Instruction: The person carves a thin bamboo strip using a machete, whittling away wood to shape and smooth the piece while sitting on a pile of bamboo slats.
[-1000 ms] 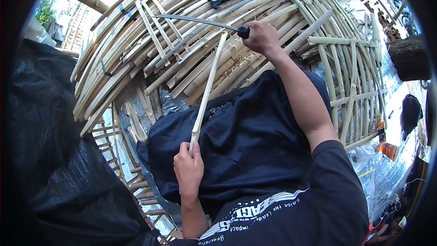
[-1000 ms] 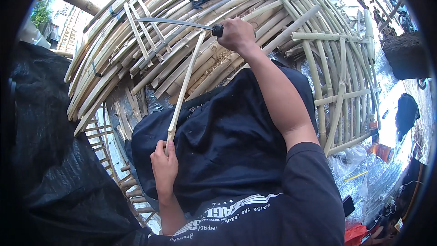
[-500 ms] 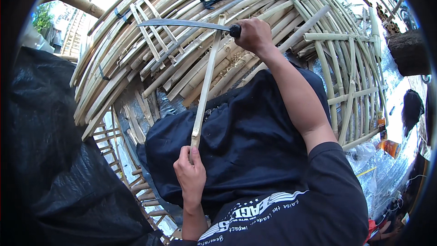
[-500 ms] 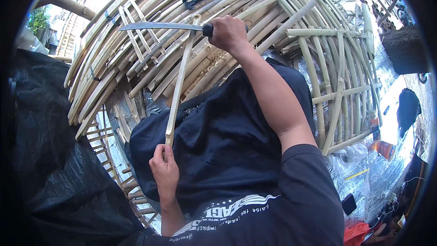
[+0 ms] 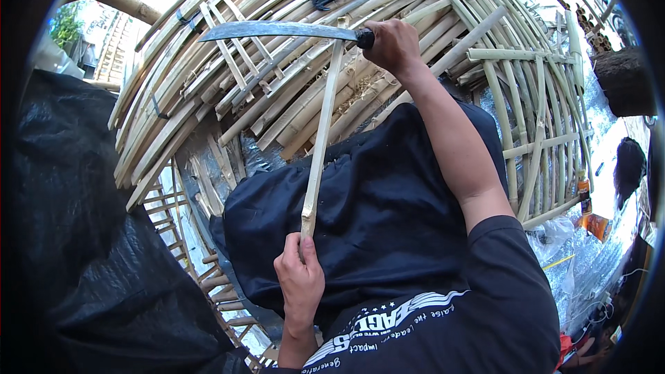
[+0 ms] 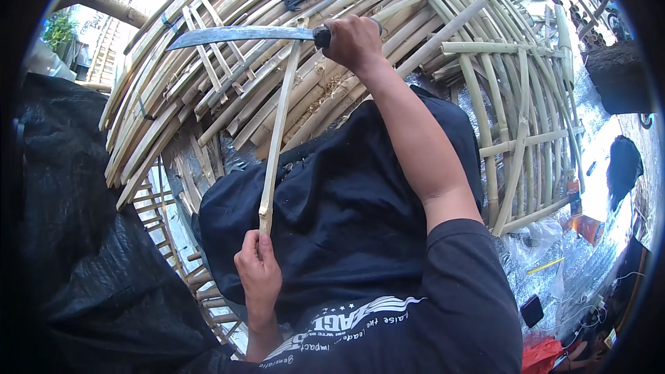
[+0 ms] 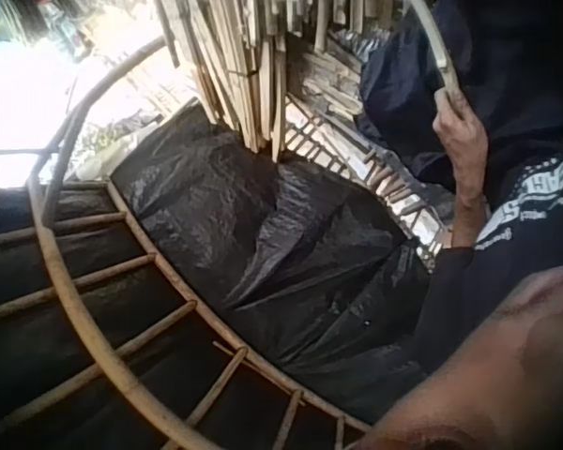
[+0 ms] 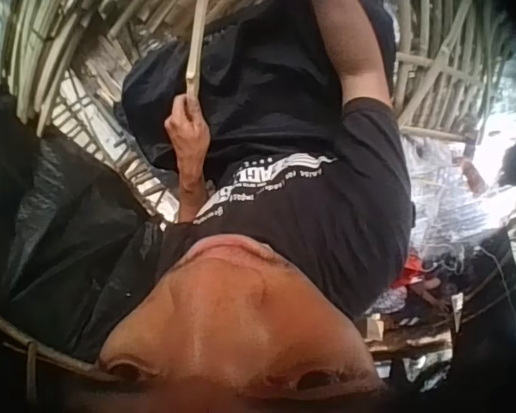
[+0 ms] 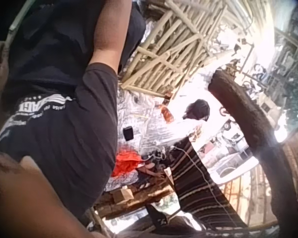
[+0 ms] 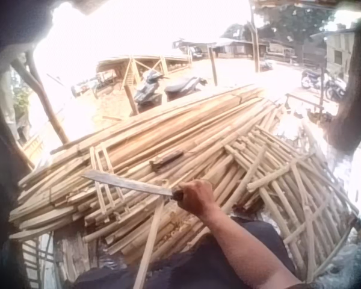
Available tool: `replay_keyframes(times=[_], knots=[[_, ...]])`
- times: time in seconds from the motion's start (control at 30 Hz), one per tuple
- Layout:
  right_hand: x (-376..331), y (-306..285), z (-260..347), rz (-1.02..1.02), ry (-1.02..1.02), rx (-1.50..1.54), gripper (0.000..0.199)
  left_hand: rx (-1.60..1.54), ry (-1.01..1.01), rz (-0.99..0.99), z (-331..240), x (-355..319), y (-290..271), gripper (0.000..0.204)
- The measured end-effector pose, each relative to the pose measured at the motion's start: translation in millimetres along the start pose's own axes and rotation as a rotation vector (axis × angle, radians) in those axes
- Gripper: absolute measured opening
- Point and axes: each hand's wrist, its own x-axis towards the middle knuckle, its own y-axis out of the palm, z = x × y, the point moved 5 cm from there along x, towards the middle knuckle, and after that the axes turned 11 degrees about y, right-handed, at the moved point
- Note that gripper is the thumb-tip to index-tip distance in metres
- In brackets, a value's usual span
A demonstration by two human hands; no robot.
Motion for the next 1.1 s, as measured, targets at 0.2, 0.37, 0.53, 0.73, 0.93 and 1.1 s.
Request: replay_keyframes(times=[0.2, 0.37, 0.53, 0.73, 0.93, 1.1], knots=[[2.6, 0.4, -5.7, -0.034, 0.002, -0.046, 0.009, -0.022, -0.010, 0.027, 0.1, -8.5, 0.3, 0.028], [9.2, -3.7, -15.3, -0.157, 0.003, -0.021, 0.010, -0.053, -0.030, 0.088, 0.8, -19.4, -2.6, 0.027], [29.6, -19.1, -81.0, -0.151, 0.448, -0.152, 0.027, -0.060, -0.152, 0.053, 33.5, -50.0, -11.9, 0.028], [13.4, -5.0, -35.6, 0.012, 0.394, 0.100, 0.031, -0.113, -0.168, 0.031, 52.1, -31.1, -11.8, 0.033], [-3.1, 8.4, -3.4, 0.188, 0.161, 0.004, 0.023, -0.191, -0.115, 0.021, 53.2, -22.1, 4.7, 0.031], [-7.7, 13.0, 8.9, 0.194, 0.077, 0.027, 0.022, -0.196, -0.103, 0.061, 39.5, -22.8, 7.4, 0.030]])
